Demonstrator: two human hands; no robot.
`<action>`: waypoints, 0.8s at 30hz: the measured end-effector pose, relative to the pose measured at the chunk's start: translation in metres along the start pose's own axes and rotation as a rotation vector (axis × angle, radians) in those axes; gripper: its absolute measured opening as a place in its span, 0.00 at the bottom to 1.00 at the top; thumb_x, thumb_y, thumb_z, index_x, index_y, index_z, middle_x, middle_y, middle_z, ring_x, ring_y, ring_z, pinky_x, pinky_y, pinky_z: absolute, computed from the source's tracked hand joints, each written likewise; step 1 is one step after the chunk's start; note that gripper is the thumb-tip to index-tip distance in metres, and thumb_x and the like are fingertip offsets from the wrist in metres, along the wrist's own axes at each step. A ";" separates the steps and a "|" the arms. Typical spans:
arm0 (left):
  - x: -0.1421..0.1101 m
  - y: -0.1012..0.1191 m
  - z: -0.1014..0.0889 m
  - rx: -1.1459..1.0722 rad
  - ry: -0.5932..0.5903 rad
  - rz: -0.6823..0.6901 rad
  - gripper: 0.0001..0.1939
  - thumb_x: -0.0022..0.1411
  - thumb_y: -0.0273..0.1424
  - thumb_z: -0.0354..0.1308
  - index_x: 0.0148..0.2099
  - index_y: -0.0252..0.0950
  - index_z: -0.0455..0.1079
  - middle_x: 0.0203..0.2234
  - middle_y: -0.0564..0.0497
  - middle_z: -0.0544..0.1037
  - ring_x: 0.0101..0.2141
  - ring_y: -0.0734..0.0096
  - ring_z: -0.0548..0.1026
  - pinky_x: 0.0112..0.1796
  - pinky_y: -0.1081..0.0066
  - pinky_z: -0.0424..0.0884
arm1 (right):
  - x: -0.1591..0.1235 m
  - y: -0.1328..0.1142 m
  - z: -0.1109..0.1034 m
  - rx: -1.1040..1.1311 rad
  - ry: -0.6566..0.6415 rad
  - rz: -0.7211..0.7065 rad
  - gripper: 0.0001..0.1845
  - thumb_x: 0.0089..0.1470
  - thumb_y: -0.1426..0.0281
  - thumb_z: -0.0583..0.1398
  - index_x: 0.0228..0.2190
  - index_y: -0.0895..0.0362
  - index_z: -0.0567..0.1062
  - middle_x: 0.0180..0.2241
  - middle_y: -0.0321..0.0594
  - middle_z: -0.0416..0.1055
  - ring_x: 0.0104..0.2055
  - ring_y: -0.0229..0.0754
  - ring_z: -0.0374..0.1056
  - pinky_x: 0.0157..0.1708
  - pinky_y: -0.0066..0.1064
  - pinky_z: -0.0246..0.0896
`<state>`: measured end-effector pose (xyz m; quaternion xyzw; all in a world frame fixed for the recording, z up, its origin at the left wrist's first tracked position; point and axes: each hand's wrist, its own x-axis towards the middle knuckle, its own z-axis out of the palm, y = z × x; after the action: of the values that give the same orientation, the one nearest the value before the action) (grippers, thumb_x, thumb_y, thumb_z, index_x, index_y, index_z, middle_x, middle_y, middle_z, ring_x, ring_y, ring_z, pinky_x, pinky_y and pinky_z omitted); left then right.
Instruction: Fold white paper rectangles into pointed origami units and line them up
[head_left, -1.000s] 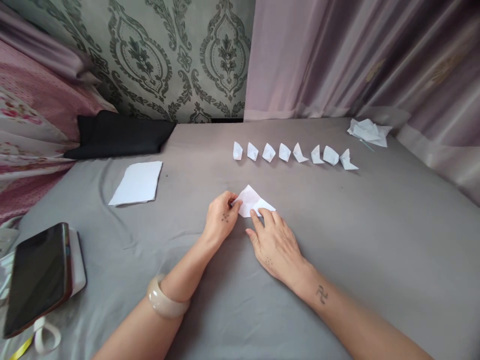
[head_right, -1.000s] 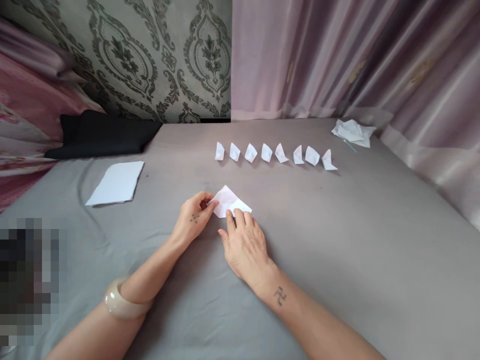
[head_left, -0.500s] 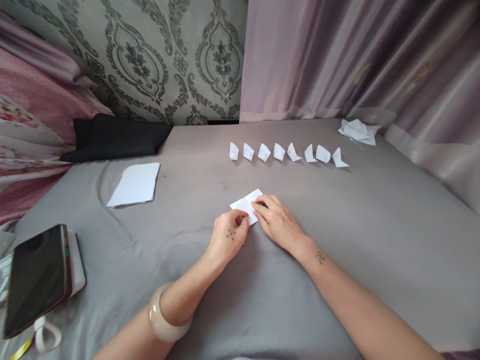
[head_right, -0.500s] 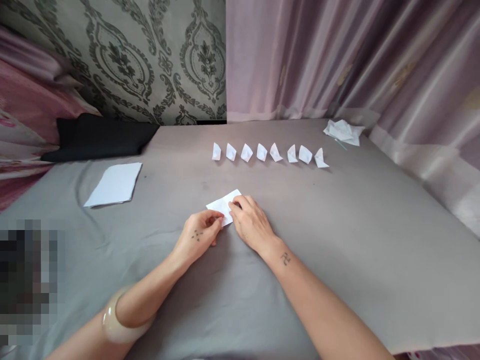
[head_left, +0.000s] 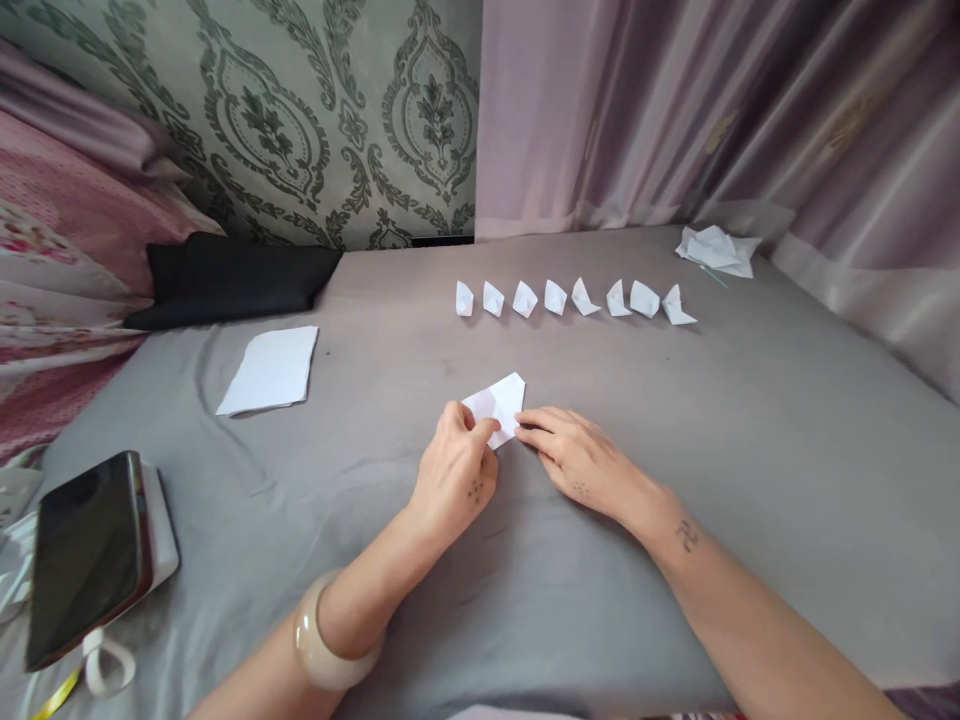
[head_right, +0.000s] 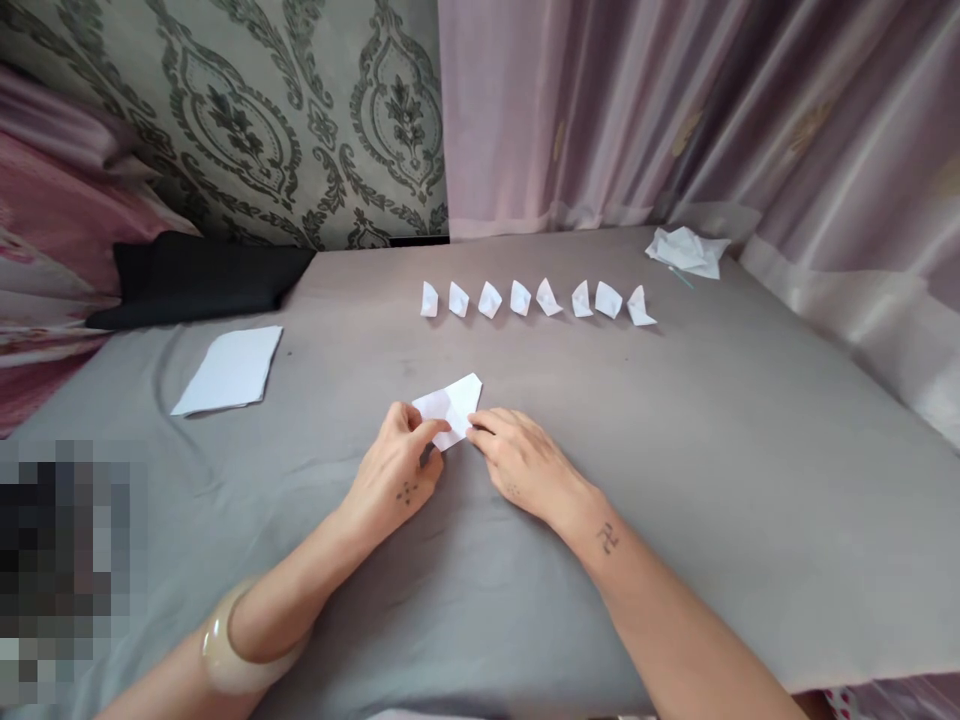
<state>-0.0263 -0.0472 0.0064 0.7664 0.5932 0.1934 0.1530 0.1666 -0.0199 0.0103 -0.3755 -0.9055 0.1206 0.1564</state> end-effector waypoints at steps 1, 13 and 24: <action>0.000 -0.001 -0.001 0.044 0.021 0.052 0.17 0.57 0.22 0.48 0.47 0.38 0.70 0.38 0.45 0.62 0.37 0.64 0.65 0.33 0.67 0.67 | 0.000 0.001 -0.001 0.004 -0.005 0.001 0.22 0.56 0.82 0.50 0.46 0.56 0.75 0.51 0.43 0.71 0.50 0.44 0.67 0.49 0.40 0.65; 0.017 -0.022 -0.019 0.059 -0.086 0.393 0.13 0.67 0.25 0.47 0.46 0.41 0.71 0.45 0.50 0.76 0.46 0.61 0.68 0.44 0.61 0.64 | 0.000 0.007 0.002 0.057 0.007 0.026 0.19 0.56 0.81 0.50 0.44 0.56 0.74 0.50 0.41 0.71 0.50 0.45 0.67 0.49 0.40 0.63; 0.025 -0.027 0.000 -0.225 0.008 0.333 0.08 0.66 0.29 0.52 0.44 0.37 0.72 0.42 0.46 0.76 0.44 0.66 0.72 0.46 0.68 0.69 | 0.002 0.005 0.004 0.070 0.070 0.062 0.15 0.58 0.78 0.52 0.41 0.56 0.75 0.46 0.41 0.73 0.45 0.43 0.68 0.46 0.38 0.62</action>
<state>-0.0439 -0.0158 -0.0032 0.8312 0.4335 0.2841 0.2011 0.1668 -0.0160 0.0051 -0.4018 -0.8826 0.1438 0.1971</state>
